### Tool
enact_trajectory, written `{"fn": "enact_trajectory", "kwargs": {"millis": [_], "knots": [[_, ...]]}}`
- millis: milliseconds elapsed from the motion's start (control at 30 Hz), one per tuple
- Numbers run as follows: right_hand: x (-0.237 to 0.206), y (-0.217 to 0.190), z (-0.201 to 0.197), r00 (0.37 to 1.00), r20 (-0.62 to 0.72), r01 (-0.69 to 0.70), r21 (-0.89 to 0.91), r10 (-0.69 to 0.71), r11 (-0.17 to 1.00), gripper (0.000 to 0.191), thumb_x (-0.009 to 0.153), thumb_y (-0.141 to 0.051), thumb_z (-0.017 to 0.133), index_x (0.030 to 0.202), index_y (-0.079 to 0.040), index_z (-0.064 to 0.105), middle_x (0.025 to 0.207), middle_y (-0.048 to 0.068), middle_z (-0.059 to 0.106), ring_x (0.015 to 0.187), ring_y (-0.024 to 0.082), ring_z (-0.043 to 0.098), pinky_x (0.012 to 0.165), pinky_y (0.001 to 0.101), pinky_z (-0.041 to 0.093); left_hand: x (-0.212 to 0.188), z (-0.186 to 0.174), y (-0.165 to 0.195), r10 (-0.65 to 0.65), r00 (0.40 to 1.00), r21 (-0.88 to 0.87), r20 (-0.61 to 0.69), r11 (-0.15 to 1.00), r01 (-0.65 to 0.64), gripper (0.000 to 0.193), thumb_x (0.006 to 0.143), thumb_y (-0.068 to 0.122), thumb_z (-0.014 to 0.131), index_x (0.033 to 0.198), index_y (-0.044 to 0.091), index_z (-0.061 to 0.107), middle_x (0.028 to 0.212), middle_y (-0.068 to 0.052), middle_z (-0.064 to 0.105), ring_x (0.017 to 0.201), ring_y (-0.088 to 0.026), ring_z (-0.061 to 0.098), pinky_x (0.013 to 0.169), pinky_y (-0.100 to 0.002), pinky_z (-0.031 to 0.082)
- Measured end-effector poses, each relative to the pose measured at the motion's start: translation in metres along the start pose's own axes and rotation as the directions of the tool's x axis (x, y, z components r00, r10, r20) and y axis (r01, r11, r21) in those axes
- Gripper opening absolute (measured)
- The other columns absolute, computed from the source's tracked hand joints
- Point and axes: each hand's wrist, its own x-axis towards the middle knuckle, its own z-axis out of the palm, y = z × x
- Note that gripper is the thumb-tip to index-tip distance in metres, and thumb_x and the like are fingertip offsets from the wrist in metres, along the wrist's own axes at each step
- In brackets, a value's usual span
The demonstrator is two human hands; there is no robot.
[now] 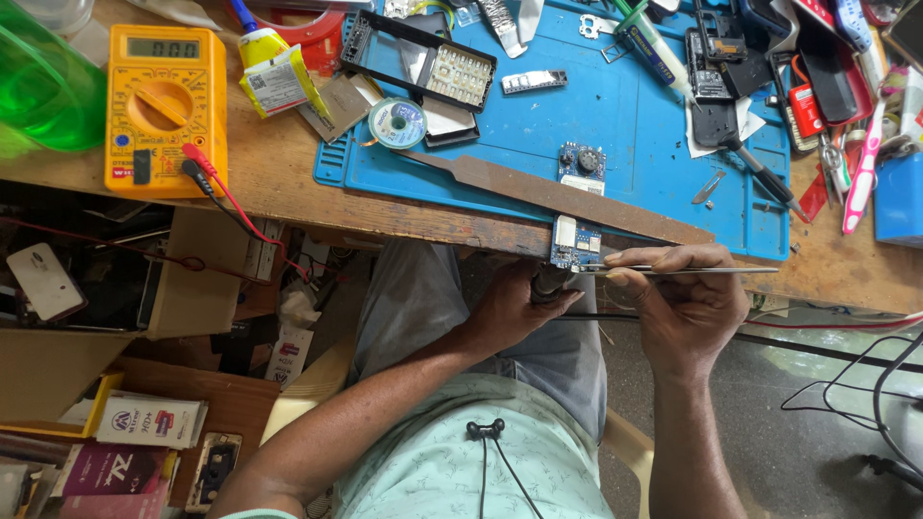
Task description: The person uses a soldering iron and tweezers to work on a small circuit board clamped to a workbench. They then connect a multimeter to the board and later plug a charging cable into a mobile phone, testing the device.
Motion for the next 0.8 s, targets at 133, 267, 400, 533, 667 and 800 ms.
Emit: {"fn": "enact_trajectory", "kwargs": {"millis": [133,267,400,533,667,800], "knots": [[-0.001,0.001,-0.001,1.0,0.007,0.001,-0.027,-0.001,1.0,0.029,0.099,0.009,0.075,0.112,-0.004,0.053,0.098,0.013,0.071,0.104,0.027,0.077,0.087,0.0305,0.069,-0.002,0.001,0.001,0.04,0.999,-0.01,-0.029,0.999,-0.04,0.029,0.098,0.023,0.076,0.115,0.003,0.063,0.096,-0.009,0.07,0.088,-0.022,0.072,0.079,-0.035,0.058],[-0.002,0.0,-0.001,1.0,-0.007,-0.004,-0.02,0.004,1.0,0.032,0.099,0.009,0.076,0.115,-0.006,0.054,0.098,0.013,0.07,0.104,0.027,0.078,0.086,0.0304,0.069,-0.002,0.001,0.0,0.008,1.0,0.002,-0.014,1.0,-0.008,0.028,0.097,0.023,0.076,0.113,0.003,0.064,0.093,-0.009,0.07,0.085,-0.021,0.072,0.077,-0.035,0.058],[-0.002,-0.003,-0.001,1.0,-0.015,-0.012,-0.05,0.011,0.999,0.033,0.099,0.009,0.077,0.115,-0.006,0.053,0.101,0.018,0.074,0.103,0.026,0.077,0.083,0.0284,0.068,-0.001,0.001,-0.001,0.02,1.0,-0.007,-0.02,1.0,-0.02,0.028,0.097,0.023,0.077,0.112,0.003,0.064,0.093,-0.009,0.07,0.085,-0.022,0.071,0.077,-0.036,0.058],[0.0,-0.007,-0.002,1.0,-0.018,0.004,-0.044,-0.005,0.999,0.03,0.1,0.01,0.077,0.111,-0.005,0.052,0.101,0.02,0.074,0.103,0.026,0.077,0.084,0.0276,0.068,-0.001,0.001,0.0,0.027,0.999,0.012,-0.026,1.0,-0.026,0.028,0.096,0.022,0.077,0.111,0.003,0.064,0.092,-0.009,0.07,0.085,-0.022,0.072,0.077,-0.036,0.058],[0.0,-0.01,-0.004,0.999,-0.031,0.003,-0.063,-0.005,0.998,0.031,0.101,0.009,0.076,0.112,-0.005,0.051,0.102,0.022,0.075,0.101,0.024,0.077,0.081,0.0262,0.067,-0.001,0.001,0.0,0.045,0.998,0.008,-0.033,0.999,-0.045,0.028,0.096,0.022,0.077,0.112,0.003,0.064,0.093,-0.009,0.071,0.086,-0.023,0.072,0.077,-0.036,0.058],[-0.002,-0.011,-0.007,0.999,-0.033,0.004,-0.062,-0.006,0.998,0.031,0.101,0.008,0.077,0.112,-0.005,0.051,0.102,0.022,0.075,0.101,0.024,0.077,0.081,0.0257,0.067,-0.001,0.001,-0.001,0.062,0.998,0.027,-0.031,0.998,-0.061,0.028,0.096,0.021,0.078,0.112,0.003,0.064,0.094,-0.009,0.071,0.086,-0.023,0.072,0.078,-0.036,0.058]]}}
